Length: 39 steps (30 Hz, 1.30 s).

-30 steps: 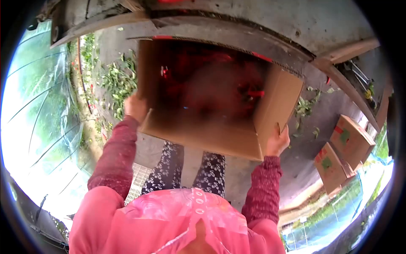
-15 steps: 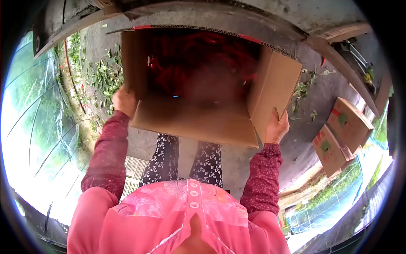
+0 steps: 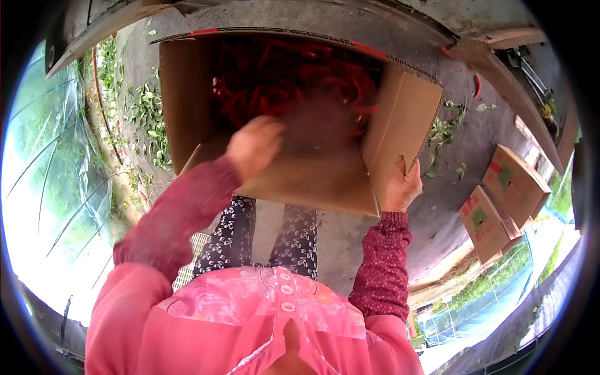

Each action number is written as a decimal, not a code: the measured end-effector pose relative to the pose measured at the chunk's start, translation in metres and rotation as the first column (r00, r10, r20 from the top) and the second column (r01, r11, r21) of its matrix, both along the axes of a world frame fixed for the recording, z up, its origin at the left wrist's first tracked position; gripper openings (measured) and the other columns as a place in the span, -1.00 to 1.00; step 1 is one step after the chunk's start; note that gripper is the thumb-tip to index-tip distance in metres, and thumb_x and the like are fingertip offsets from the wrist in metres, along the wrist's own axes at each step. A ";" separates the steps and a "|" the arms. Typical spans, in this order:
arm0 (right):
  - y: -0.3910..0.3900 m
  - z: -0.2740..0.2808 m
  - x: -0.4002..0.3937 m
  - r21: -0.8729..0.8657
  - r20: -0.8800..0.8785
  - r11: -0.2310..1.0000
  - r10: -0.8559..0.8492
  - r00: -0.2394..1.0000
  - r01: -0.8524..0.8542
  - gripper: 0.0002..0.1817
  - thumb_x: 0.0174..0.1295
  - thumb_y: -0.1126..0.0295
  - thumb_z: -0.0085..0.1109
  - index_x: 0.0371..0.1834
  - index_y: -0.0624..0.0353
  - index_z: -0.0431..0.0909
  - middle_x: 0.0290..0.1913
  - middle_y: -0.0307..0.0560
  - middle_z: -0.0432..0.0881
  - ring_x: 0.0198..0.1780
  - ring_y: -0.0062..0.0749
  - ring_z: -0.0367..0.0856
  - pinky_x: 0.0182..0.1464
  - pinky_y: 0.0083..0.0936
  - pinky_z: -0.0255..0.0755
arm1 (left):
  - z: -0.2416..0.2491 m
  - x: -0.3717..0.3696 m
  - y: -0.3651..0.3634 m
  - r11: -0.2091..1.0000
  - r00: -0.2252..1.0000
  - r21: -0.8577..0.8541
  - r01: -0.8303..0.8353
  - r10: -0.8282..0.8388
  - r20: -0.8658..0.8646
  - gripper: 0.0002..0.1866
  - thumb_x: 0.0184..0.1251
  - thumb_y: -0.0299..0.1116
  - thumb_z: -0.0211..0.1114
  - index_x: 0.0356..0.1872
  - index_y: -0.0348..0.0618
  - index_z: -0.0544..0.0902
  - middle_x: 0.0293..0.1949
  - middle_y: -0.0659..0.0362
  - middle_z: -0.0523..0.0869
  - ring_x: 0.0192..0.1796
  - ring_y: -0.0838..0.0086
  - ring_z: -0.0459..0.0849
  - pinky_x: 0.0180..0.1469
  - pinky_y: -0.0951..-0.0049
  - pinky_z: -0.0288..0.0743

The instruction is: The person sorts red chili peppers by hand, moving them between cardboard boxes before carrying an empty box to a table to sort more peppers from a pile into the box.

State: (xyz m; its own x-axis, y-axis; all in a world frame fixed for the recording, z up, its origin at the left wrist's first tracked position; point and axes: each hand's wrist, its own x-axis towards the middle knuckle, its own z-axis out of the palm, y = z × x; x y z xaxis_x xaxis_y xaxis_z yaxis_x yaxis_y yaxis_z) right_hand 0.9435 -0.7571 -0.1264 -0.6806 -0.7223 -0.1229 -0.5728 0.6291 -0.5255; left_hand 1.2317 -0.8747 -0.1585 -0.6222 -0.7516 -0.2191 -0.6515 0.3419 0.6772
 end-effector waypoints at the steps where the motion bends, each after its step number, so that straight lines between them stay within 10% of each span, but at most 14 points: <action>1: 0.001 0.001 0.000 0.025 -0.025 1.000 0.011 1.000 -0.010 -0.77 0.22 0.45 0.12 -0.05 0.20 0.52 -0.30 0.09 0.66 -0.25 -0.04 0.67 -0.22 -0.37 0.49 | -0.022 -0.028 0.002 0.979 0.998 0.201 0.019 -0.029 0.049 -0.70 0.12 -0.40 0.26 -0.08 -0.18 0.60 -0.08 -0.04 0.63 0.02 0.07 0.58 0.08 0.19 0.47; 2: 0.003 0.000 -0.001 0.027 -0.037 1.000 0.007 0.999 -0.006 -0.77 0.22 0.45 0.12 -0.05 0.20 0.52 -0.30 0.09 0.66 -0.25 -0.04 0.67 -0.22 -0.37 0.49 | -0.046 -0.057 0.003 0.918 0.994 0.395 0.029 -0.070 0.088 -0.71 0.13 -0.36 0.28 -0.10 -0.17 0.61 -0.10 -0.05 0.63 0.02 0.07 0.58 0.05 0.19 0.48; 4: 0.002 -0.001 0.000 0.026 -0.038 1.000 0.009 0.999 -0.008 -0.77 0.23 0.46 0.11 -0.04 0.21 0.52 -0.29 0.10 0.66 -0.25 -0.03 0.67 -0.23 -0.35 0.49 | -0.122 -0.103 0.012 0.900 0.905 0.146 0.410 -0.421 0.056 -0.70 0.13 -0.25 0.29 -0.14 -0.16 0.61 -0.12 -0.07 0.63 -0.02 0.05 0.60 -0.02 0.15 0.50; 10: -0.003 0.003 0.010 -0.022 0.021 1.000 0.002 1.000 -0.002 -0.79 0.25 0.51 0.09 -0.07 0.30 0.53 -0.29 0.12 0.66 -0.27 -0.08 0.68 -0.21 -0.41 0.49 | -0.159 -0.205 0.022 0.911 0.985 0.388 0.139 -0.167 0.037 -0.63 0.11 -0.13 0.26 -0.14 -0.16 0.60 -0.18 -0.06 0.66 -0.14 0.07 0.66 -0.13 0.12 0.55; 13: -0.002 0.000 0.007 -0.083 0.055 0.997 0.007 0.998 -0.003 -0.78 0.24 0.55 0.09 -0.06 0.33 0.53 -0.30 0.09 0.67 -0.29 -0.19 0.69 -0.22 -0.46 0.49 | -0.184 -0.218 0.031 0.977 0.957 0.146 0.156 -0.185 0.221 -0.62 0.14 -0.13 0.24 -0.08 -0.11 0.59 -0.21 -0.01 0.69 -0.16 0.13 0.68 -0.17 0.14 0.57; 15: -0.004 0.002 0.007 -0.053 0.049 0.999 -0.001 0.999 0.004 -0.78 0.24 0.56 0.09 -0.05 0.33 0.53 -0.30 0.07 0.67 -0.29 -0.23 0.68 -0.22 -0.48 0.48 | -0.187 -0.216 0.026 0.859 0.869 0.389 0.334 -0.440 0.225 -0.62 0.15 -0.10 0.23 -0.06 -0.05 0.60 -0.24 0.01 0.70 -0.17 0.18 0.70 -0.18 0.15 0.57; 19: -0.001 0.002 0.007 -0.030 0.098 0.998 -0.057 0.994 0.060 -0.77 0.22 0.58 0.09 -0.05 0.33 0.53 -0.30 0.06 0.67 -0.31 -0.27 0.68 -0.22 -0.51 0.48 | -0.150 -0.196 0.037 0.851 0.865 0.467 0.242 -0.407 0.293 -0.69 0.15 -0.15 0.23 -0.13 -0.06 0.65 -0.22 -0.01 0.70 -0.16 0.15 0.69 -0.14 0.16 0.57; 24: 0.000 0.000 0.003 -0.045 0.093 0.998 -0.041 0.995 0.045 -0.78 0.23 0.58 0.09 -0.06 0.33 0.53 -0.31 0.06 0.67 -0.32 -0.28 0.68 -0.23 -0.52 0.48 | -0.150 -0.176 0.074 0.840 0.996 0.539 -0.060 0.016 0.085 -0.74 0.17 -0.27 0.20 -0.15 -0.07 0.65 -0.19 -0.04 0.71 -0.14 0.11 0.69 -0.07 0.17 0.55; 31: -0.001 0.001 0.003 -0.068 0.122 0.997 -0.038 0.992 0.046 -0.79 0.26 0.55 0.10 -0.05 0.33 0.53 -0.27 -0.01 0.68 -0.27 -0.44 0.62 -0.17 -0.52 0.47 | -0.223 -0.232 0.088 0.953 0.902 0.300 0.052 -0.173 0.395 -0.80 0.16 -0.34 0.19 -0.24 -0.17 0.66 -0.20 -0.06 0.71 -0.16 0.10 0.70 -0.09 0.18 0.55; 36: 0.003 -0.006 0.005 -0.087 0.199 0.991 -0.079 0.977 0.098 -0.78 0.30 0.50 0.08 -0.02 0.35 0.53 -0.21 -0.09 0.67 -0.20 -0.52 0.57 -0.12 -0.54 0.45 | -0.276 -0.166 0.112 0.835 0.960 0.475 0.279 -0.256 -0.113 -0.75 0.16 -0.35 0.22 -0.13 -0.17 0.59 -0.10 -0.07 0.67 -0.01 0.20 0.63 -0.01 0.24 0.52; 39: -0.001 0.000 0.005 -0.074 0.236 0.987 -0.120 0.964 0.141 -0.76 0.33 0.48 0.07 0.00 0.35 0.52 -0.19 -0.10 0.67 -0.18 -0.52 0.56 -0.08 -0.55 0.45 | -0.118 -0.083 0.022 0.912 0.945 0.343 0.225 -0.290 0.152 -0.64 0.14 -0.27 0.27 -0.04 -0.16 0.53 0.05 -0.05 0.57 0.12 0.12 0.52 0.09 0.23 0.44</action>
State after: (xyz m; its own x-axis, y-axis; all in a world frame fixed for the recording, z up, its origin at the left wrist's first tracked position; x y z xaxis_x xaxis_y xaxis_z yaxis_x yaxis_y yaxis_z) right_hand 0.9488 -0.7585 -0.1263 -0.7305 -0.6442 -0.2264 -0.3456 0.6348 -0.6911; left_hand 1.1486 -0.8523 -0.2764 -0.7048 -0.4417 -0.5551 -0.6998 0.3048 0.6461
